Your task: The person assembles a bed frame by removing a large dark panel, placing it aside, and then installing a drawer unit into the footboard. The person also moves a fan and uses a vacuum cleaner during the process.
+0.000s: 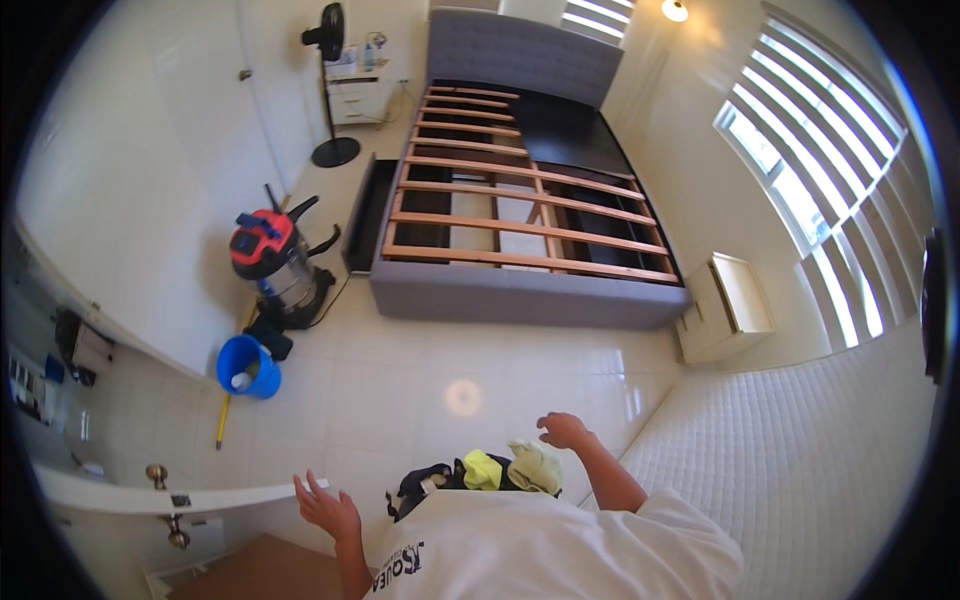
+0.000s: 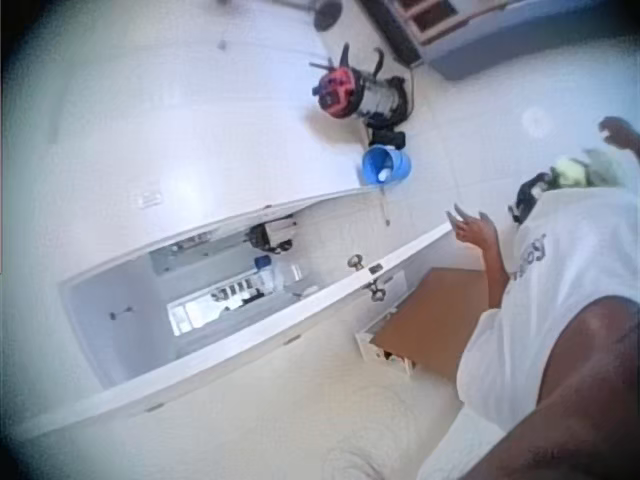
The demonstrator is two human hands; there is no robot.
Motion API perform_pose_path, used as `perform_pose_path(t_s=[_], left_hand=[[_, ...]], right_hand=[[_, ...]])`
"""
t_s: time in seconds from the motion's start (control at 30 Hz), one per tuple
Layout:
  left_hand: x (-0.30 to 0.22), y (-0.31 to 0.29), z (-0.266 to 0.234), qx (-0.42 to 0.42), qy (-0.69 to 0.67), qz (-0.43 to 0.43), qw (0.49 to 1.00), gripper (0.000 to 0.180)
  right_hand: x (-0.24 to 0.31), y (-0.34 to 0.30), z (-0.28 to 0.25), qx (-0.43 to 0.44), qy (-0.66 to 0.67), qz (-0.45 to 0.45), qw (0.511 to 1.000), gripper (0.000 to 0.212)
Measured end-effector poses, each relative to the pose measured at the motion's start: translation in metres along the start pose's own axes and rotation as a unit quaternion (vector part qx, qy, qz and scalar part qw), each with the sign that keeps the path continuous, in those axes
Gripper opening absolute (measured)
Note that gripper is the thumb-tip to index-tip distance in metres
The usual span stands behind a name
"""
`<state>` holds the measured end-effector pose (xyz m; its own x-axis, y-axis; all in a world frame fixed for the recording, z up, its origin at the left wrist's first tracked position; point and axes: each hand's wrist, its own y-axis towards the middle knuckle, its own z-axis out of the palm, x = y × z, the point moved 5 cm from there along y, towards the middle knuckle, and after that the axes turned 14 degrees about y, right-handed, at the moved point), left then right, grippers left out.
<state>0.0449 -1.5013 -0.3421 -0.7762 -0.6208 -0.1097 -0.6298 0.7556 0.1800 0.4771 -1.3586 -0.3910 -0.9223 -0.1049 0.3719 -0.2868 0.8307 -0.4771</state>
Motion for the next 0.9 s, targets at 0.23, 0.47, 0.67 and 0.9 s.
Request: perform_pose_path(t_s=[0.23, 0.47, 0.67, 0.9], left_hand=[[-0.171, 0.087, 0.016, 0.008, -0.03, 0.203, 0.979, 0.07], [-0.322, 0.178, 0.048, 0.006, -0.035, 0.265, 0.964, 0.071], [-0.512, 0.227, 0.055, 0.014, -0.1, 0.386, 0.917, 0.071], [-0.765, 0.213, 0.03, 0.011, -0.163, 0.599, 0.784, 0.066]], right_hand=[[-0.105, -0.005, -0.024, -0.047, 0.145, 0.117, 0.981, 0.03], [-0.192, 0.025, -0.062, -0.144, 0.266, 0.192, 0.933, 0.032], [-0.26, 0.022, -0.082, -0.204, 0.353, 0.298, 0.863, 0.032], [-0.321, -0.015, 0.048, -0.136, 0.553, 0.472, 0.673, 0.026]])
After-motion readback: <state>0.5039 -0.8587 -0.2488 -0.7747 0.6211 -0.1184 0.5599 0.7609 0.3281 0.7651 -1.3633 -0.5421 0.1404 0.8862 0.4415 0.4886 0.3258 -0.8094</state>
